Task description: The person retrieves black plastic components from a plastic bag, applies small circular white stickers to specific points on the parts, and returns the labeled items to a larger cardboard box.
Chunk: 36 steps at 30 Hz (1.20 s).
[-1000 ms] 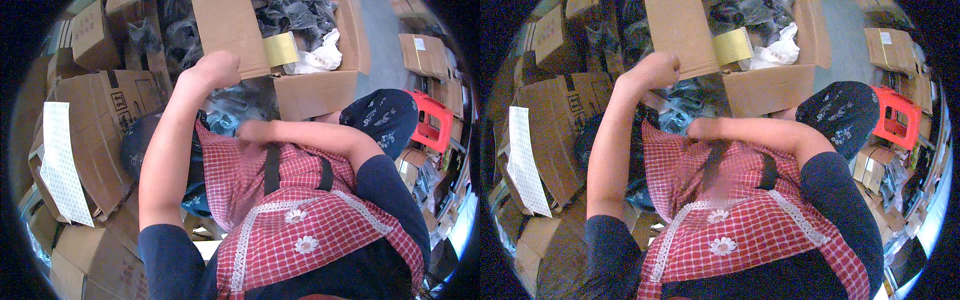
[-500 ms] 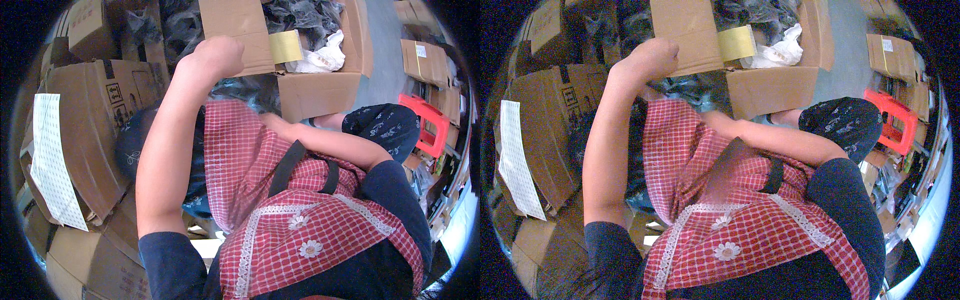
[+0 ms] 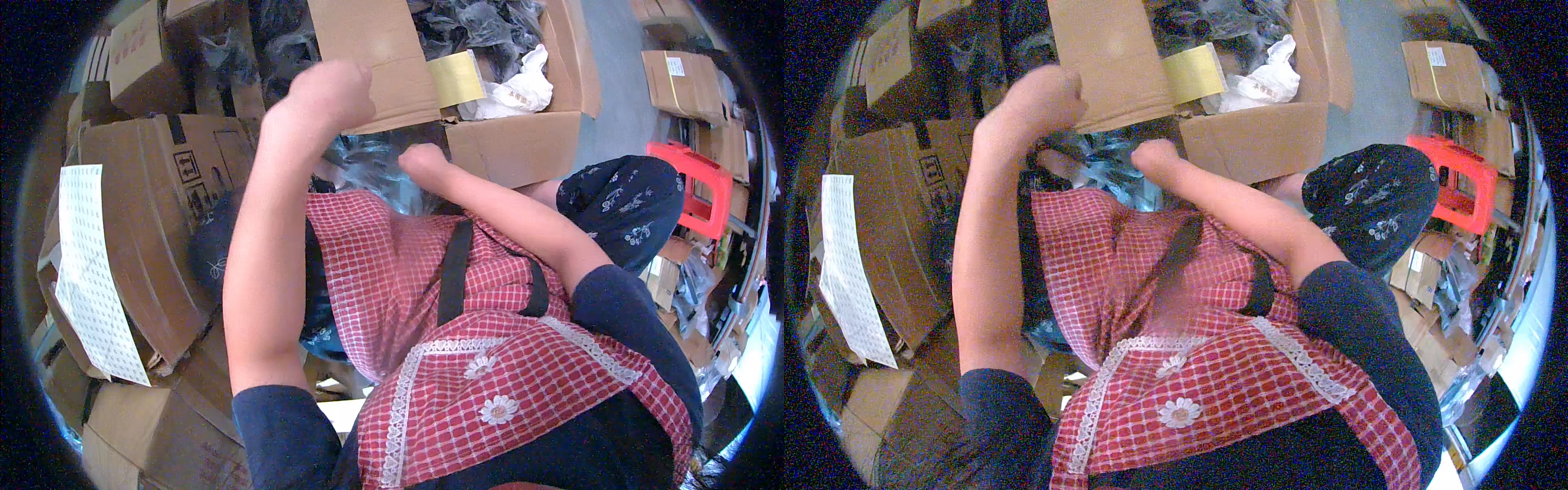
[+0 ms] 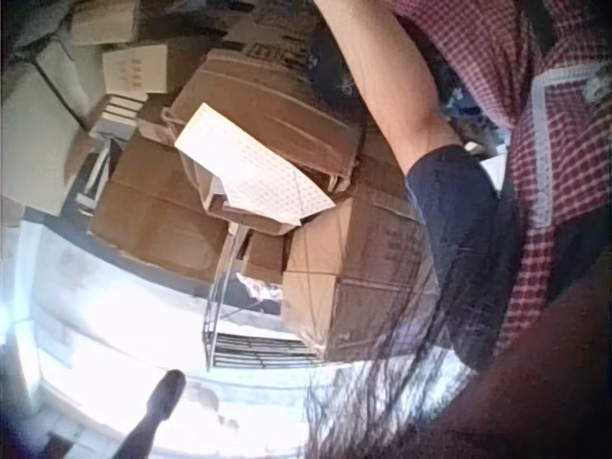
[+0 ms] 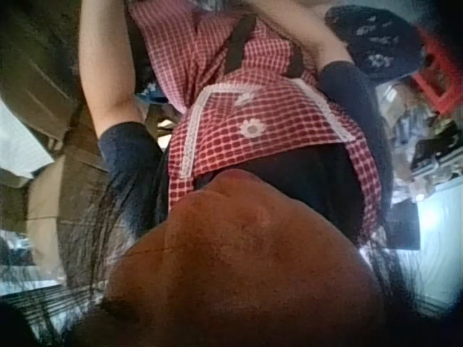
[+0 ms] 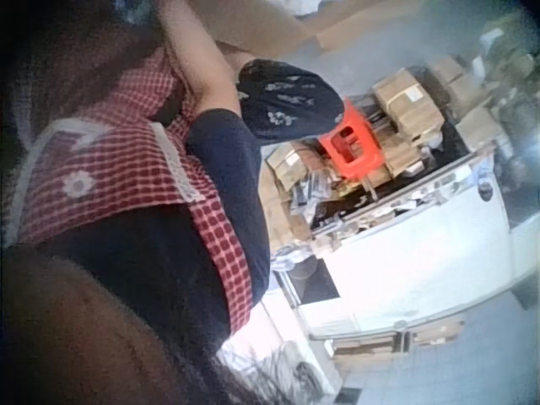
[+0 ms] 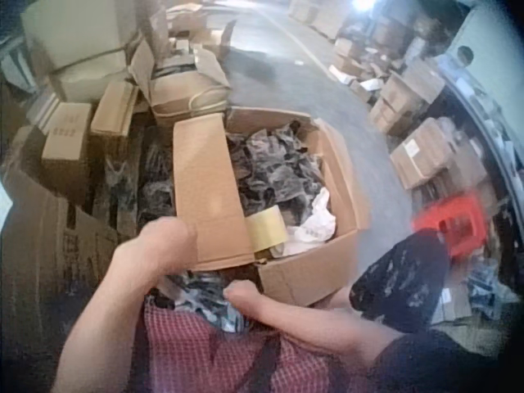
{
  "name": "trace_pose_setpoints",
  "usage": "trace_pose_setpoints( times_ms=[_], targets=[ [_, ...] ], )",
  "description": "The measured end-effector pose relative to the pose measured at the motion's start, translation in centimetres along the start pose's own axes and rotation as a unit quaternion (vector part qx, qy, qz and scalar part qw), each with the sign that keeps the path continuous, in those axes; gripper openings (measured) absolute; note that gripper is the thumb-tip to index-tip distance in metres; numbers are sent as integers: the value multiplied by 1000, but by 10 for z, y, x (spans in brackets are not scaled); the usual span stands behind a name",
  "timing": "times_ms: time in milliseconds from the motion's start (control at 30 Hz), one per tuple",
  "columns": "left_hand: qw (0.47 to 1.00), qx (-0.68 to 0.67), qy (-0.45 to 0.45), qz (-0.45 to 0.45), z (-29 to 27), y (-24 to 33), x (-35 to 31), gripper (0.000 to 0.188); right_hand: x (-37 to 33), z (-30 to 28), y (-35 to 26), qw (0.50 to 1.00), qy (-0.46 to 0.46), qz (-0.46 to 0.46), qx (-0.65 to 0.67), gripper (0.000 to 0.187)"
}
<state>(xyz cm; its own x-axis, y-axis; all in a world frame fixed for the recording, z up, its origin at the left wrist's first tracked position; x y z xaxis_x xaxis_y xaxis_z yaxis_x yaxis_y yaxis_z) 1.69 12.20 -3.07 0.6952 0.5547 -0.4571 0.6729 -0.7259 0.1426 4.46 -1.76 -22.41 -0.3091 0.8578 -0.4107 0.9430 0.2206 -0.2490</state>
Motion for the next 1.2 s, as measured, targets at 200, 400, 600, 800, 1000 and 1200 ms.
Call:
trace_pose_setpoints(
  times_ms=[200,400,600,800,1000,1200],
  targets=[
    [957,77,-170,223,105,121,-42,22,16,63,57,989,-66,130,31,17],
    [892,72,-264,359,165,185,-107,25,6,42,49,991,-82,101,-33,14],
    [921,133,-231,285,153,175,-85,25,-12,10,18,994,-105,28,14,13],
    [954,105,-155,236,123,155,-54,21,-28,-125,35,958,204,-134,148,24],
    [987,92,4,130,85,123,-4,48,-17,-140,239,916,298,233,136,33],
    [992,53,43,110,47,96,17,58,-39,-5,302,719,83,456,517,57]
  ],
)
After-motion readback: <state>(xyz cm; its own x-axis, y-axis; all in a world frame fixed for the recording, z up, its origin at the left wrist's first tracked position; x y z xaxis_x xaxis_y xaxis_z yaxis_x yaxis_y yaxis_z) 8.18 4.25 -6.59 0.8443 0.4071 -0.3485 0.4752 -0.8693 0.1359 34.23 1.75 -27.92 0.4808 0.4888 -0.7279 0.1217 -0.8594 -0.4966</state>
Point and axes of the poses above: each hand's wrist, its own x-axis towards the middle knuckle, its own z-axis out of the palm, y = z × x, the point moved 10 cm from there along x, towards the middle knuckle, and after that the axes turned 3 degrees about x, right-handed, at the moved point
